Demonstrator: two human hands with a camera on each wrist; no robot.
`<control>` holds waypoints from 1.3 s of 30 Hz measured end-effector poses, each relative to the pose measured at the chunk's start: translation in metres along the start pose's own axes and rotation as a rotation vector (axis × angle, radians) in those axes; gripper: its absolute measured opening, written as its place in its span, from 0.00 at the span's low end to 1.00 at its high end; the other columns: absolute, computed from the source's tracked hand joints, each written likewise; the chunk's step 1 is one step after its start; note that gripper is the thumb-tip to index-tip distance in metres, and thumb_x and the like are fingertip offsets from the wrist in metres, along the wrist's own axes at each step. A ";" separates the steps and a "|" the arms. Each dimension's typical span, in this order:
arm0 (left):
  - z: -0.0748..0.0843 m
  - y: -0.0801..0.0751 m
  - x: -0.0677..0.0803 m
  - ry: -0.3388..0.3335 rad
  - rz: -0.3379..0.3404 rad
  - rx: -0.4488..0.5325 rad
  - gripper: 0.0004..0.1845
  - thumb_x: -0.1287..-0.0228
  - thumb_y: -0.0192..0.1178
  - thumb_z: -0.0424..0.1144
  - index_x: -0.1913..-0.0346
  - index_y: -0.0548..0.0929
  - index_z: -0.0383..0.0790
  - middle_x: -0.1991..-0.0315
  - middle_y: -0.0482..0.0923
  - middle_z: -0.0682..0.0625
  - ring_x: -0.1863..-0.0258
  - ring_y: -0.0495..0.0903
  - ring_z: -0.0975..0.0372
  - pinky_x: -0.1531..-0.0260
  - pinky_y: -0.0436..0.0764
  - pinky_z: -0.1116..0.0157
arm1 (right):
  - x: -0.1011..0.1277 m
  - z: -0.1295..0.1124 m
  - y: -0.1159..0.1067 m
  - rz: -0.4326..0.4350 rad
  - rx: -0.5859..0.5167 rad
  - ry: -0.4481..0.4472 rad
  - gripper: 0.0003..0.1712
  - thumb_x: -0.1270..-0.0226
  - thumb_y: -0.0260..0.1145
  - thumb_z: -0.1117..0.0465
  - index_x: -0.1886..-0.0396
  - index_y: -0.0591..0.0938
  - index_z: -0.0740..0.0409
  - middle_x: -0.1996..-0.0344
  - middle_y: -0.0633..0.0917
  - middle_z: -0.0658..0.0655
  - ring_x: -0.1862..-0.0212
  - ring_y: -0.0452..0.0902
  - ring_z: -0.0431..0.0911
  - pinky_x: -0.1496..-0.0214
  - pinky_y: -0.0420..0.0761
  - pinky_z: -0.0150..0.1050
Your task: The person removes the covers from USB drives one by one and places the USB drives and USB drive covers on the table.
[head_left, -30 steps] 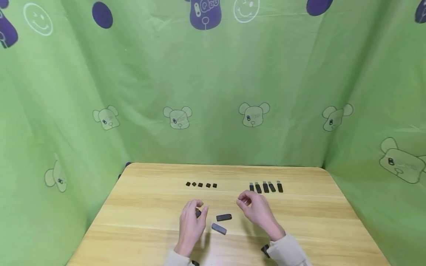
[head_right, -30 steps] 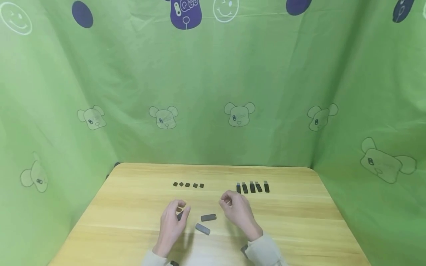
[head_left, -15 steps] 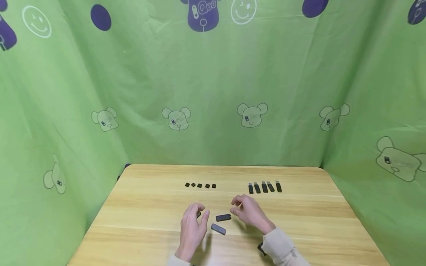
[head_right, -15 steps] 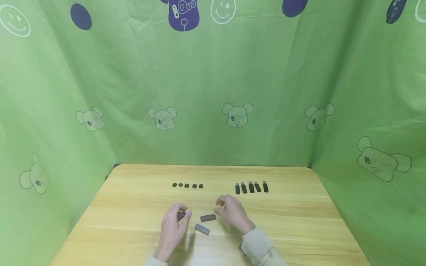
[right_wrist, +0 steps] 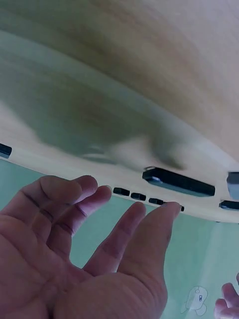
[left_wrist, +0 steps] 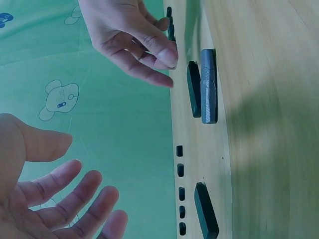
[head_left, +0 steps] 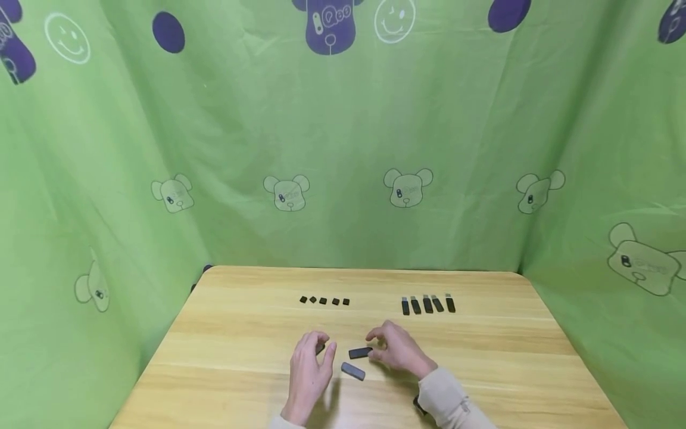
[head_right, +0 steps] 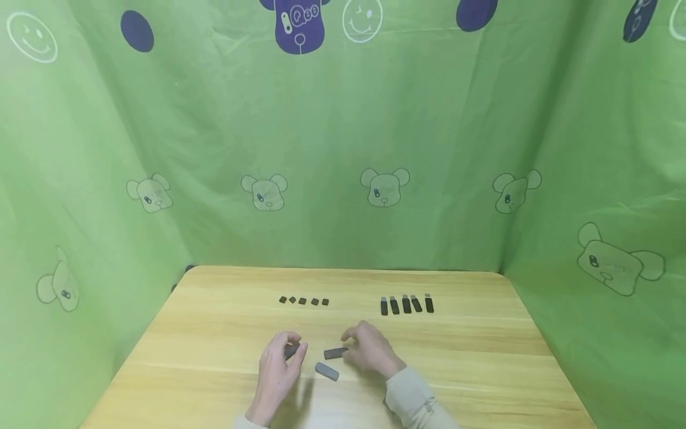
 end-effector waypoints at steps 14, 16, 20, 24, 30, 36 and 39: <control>-0.005 0.000 0.002 -0.017 -0.008 -0.004 0.07 0.35 0.67 0.36 0.57 0.83 0.39 0.58 0.86 0.44 0.56 0.85 0.51 0.51 0.84 0.56 | 0.000 0.004 0.011 -0.012 0.021 0.007 0.15 0.47 0.79 0.60 0.59 0.87 0.54 0.60 0.84 0.57 0.57 0.77 0.49 0.53 0.80 0.52; -0.005 0.000 0.002 -0.013 -0.007 -0.002 0.07 0.35 0.67 0.36 0.57 0.83 0.40 0.59 0.86 0.44 0.57 0.85 0.52 0.52 0.84 0.57 | -0.002 0.005 0.012 -0.012 0.029 0.011 0.16 0.47 0.79 0.59 0.58 0.87 0.53 0.60 0.84 0.57 0.57 0.77 0.48 0.54 0.80 0.51; -0.006 0.000 0.002 -0.011 -0.012 0.004 0.07 0.35 0.67 0.37 0.57 0.83 0.41 0.58 0.86 0.46 0.56 0.86 0.52 0.51 0.84 0.56 | -0.004 0.007 0.014 -0.001 0.038 0.011 0.14 0.47 0.79 0.58 0.59 0.88 0.52 0.61 0.84 0.56 0.58 0.77 0.46 0.55 0.80 0.50; -0.007 0.001 0.003 -0.013 -0.022 0.012 0.07 0.35 0.67 0.36 0.57 0.83 0.41 0.58 0.86 0.47 0.55 0.86 0.51 0.50 0.84 0.55 | -0.005 0.008 0.015 0.018 0.040 0.021 0.10 0.45 0.79 0.59 0.64 0.88 0.50 0.63 0.83 0.53 0.60 0.75 0.45 0.56 0.79 0.48; -0.007 0.003 0.002 -0.019 -0.032 0.007 0.07 0.35 0.66 0.36 0.57 0.83 0.40 0.58 0.86 0.45 0.56 0.86 0.51 0.50 0.84 0.54 | -0.005 0.008 0.013 0.031 0.056 0.018 0.08 0.45 0.78 0.60 0.70 0.85 0.53 0.68 0.79 0.50 0.65 0.71 0.43 0.61 0.74 0.39; -0.009 0.004 0.000 -0.030 -0.033 -0.006 0.07 0.35 0.66 0.36 0.57 0.83 0.40 0.58 0.86 0.46 0.56 0.85 0.51 0.51 0.84 0.54 | -0.002 0.007 0.012 0.021 0.054 0.026 0.09 0.41 0.75 0.61 0.69 0.81 0.56 0.69 0.78 0.50 0.67 0.69 0.44 0.65 0.70 0.36; -0.009 0.005 0.000 -0.027 -0.035 -0.009 0.07 0.35 0.67 0.36 0.56 0.83 0.39 0.58 0.86 0.46 0.56 0.85 0.51 0.51 0.84 0.55 | -0.001 0.009 0.010 0.019 0.020 0.055 0.08 0.38 0.73 0.62 0.68 0.80 0.56 0.69 0.77 0.50 0.67 0.69 0.43 0.66 0.70 0.35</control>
Point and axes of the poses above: each hand's wrist, its own x-axis away from the middle knuckle, its own y-axis out of the palm, z = x × y, the point moved 10 cm from there along -x, towards the middle knuckle
